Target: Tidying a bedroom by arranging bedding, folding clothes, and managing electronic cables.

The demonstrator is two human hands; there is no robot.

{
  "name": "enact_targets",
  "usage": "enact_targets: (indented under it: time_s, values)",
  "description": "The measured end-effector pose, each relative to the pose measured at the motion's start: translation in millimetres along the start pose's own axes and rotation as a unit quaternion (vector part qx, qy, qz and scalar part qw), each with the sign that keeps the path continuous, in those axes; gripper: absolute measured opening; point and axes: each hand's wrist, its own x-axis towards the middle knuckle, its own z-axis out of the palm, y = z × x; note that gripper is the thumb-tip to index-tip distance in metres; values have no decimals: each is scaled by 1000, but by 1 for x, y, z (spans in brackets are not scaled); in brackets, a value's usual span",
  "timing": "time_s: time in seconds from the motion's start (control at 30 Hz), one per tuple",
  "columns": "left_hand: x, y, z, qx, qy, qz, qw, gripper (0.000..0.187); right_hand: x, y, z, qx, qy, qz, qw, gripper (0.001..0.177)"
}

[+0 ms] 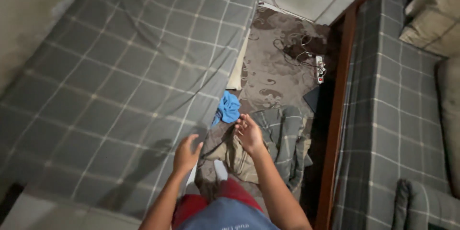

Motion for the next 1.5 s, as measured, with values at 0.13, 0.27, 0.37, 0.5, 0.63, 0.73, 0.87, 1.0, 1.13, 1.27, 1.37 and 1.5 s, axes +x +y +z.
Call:
enact_targets:
  time_s: [0.13, 0.27, 0.37, 0.5, 0.63, 0.73, 0.87, 1.0, 1.13, 1.27, 1.37, 1.5]
  values:
    - [19, -62, 44, 179, -94, -37, 979, 29, 21, -12, -17, -18, 44, 27, 999, 25]
    - [34, -37, 54, 395, -279, -166, 859, 27, 49, -14, -53, -34, 56, -12, 998, 20]
    - [30, -73, 78, 434, -244, -146, 855, 47, 57, -18, -69, -66, 79, 0, 995, 25]
    - [6, -161, 111, 455, -94, -18, 885, 50, 65, -16, -90, -83, 102, 9, 991, 23]
    - [22, -131, 90, 365, -152, -96, 913, 47, 78, -17, -87, -76, 101, 27, 992, 27]
    - [29, -135, 84, 366, -174, -103, 908, 50, 92, -18, -84, -68, 83, 29, 994, 24]
    - [35, -145, 70, 328, -244, 6, 913, 35, 92, -31, -64, -85, 48, 19, 995, 25]
    - [63, -110, 65, 325, -324, -78, 885, 34, 100, -37, -49, -80, 43, 38, 995, 26]
    - [91, -107, 102, 404, -374, -48, 834, 9, 99, -64, -40, -74, 36, 22, 996, 27]
    - [117, -68, 155, 91, -247, 117, 957, 25, 99, -102, -36, -46, 39, 9, 998, 24]
    - [149, 37, 161, 86, -242, 149, 955, 34, 111, -130, -42, -14, 37, -24, 999, 23]
    - [183, 123, 172, 15, -252, 72, 965, 48, 116, -172, -42, 46, 24, -27, 998, 27]
